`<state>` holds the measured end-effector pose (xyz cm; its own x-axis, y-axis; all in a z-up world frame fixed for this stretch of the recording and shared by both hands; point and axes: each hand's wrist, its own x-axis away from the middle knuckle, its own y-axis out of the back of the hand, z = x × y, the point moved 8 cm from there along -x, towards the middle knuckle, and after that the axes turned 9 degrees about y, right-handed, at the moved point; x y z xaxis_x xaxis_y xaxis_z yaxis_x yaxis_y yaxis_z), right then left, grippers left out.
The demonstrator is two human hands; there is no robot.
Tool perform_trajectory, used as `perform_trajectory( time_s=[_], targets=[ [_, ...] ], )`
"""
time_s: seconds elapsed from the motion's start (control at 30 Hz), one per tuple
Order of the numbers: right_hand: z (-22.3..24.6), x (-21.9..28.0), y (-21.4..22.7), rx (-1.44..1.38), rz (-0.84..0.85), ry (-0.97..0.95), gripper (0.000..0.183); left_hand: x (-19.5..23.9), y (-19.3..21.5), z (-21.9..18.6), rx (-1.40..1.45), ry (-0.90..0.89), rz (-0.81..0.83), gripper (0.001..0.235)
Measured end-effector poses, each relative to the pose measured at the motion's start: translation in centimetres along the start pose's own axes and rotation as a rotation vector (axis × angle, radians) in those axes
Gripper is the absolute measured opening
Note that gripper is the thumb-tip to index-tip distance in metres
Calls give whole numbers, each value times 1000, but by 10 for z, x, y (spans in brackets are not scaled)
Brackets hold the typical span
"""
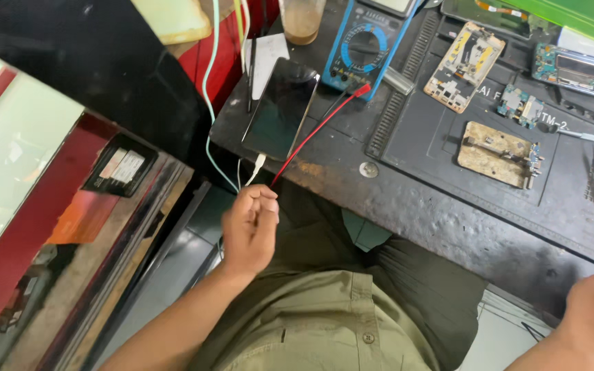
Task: The person solders a small electronic component using a soldering iron and tweezers, then cleans the circuit board with a toothbrush and liquid from a bottle. Finally, they use a multimeter with probes to test the circuit board.
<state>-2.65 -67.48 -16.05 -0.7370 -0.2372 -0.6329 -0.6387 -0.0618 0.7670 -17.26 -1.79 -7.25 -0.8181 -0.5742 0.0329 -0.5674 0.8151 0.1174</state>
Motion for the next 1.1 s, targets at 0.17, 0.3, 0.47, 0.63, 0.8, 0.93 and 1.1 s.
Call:
perform_trajectory(
  time_s=[0.17, 0.3, 0.47, 0.63, 0.8, 0.93, 1.1],
  targets=[
    [118, -99, 91, -99, -35, -55, 37, 6, -12, 82, -225, 330, 41, 64],
    [149, -117, 120, -163, -164, 114, 24, -14, -5, 115, -368, 273, -111, 68],
    [139, -119, 120, -177, -202, 110, 25, -25, -2, 128, -410, -13, -164, 29],
    [155, -123, 137, -222, -279, 137, 23, -2, 1, 103, -269, -243, -76, 19],
    [227, -129, 199, -259, -499, 258, 36, 22, 7, 50, -375, -269, -43, 39],
    [291, -109, 189, -709, -528, 165, 31, 20, 10, 2, -193, -129, 72, 39],
    [433, -127, 197, -1517, 390, 492, 51, 21, -11, 19, 128, 329, 406, 24]
  ],
)
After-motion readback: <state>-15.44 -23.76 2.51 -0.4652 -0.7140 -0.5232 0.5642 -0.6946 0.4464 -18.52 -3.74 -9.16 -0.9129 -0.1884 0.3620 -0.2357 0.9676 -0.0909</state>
